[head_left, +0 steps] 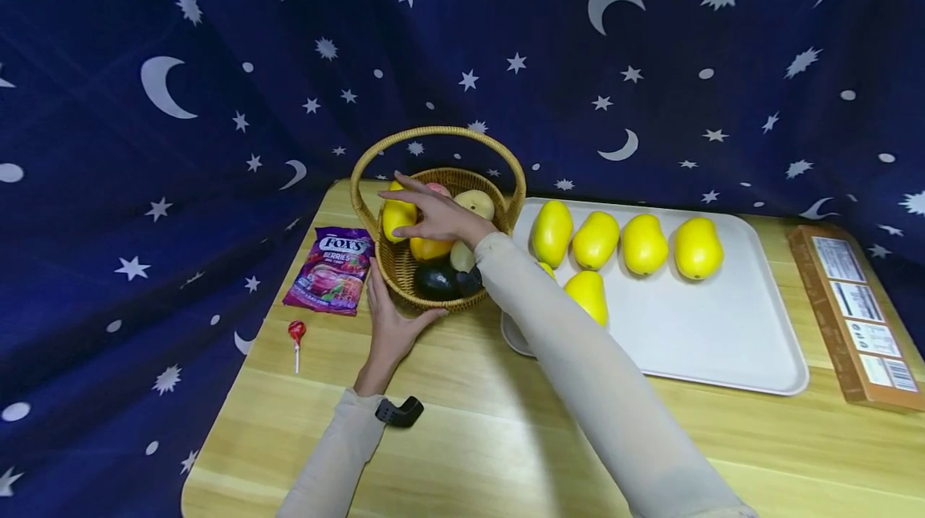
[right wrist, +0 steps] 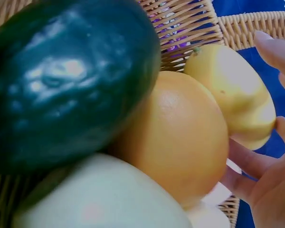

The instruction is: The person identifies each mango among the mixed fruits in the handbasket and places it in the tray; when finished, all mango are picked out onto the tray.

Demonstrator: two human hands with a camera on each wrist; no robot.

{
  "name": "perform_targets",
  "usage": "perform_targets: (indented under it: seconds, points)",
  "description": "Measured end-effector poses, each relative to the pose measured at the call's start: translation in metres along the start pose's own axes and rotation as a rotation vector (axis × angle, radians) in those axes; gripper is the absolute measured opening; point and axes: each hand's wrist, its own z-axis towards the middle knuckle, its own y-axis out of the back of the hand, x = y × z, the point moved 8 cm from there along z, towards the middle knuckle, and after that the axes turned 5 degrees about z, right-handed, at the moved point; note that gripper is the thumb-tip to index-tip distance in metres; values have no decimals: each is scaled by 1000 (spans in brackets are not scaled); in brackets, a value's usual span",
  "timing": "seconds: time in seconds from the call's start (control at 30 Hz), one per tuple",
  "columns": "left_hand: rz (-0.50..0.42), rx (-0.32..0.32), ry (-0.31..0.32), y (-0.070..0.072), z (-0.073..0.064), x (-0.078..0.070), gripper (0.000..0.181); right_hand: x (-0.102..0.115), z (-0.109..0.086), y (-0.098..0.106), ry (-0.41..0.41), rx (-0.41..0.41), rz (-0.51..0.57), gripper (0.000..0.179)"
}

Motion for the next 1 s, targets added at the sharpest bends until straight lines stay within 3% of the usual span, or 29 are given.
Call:
perform_targets:
  seconds: [0.13,0.5,0.77,1.0]
  points:
    - [-2,3,-3,-1,0,0,139,-3,3,-3,-14,-8,-13,67]
    - [-1,-3,-11,-1,0,0,140,-11,0,2,-2,-144,-1,68]
    - [-7,-17,-33,0,0,-2,140,-2,-19,19,64,-242,85,69]
    - [-8,-25,-43,1,0,-4,141,3,-40,29,98,-284,87,66]
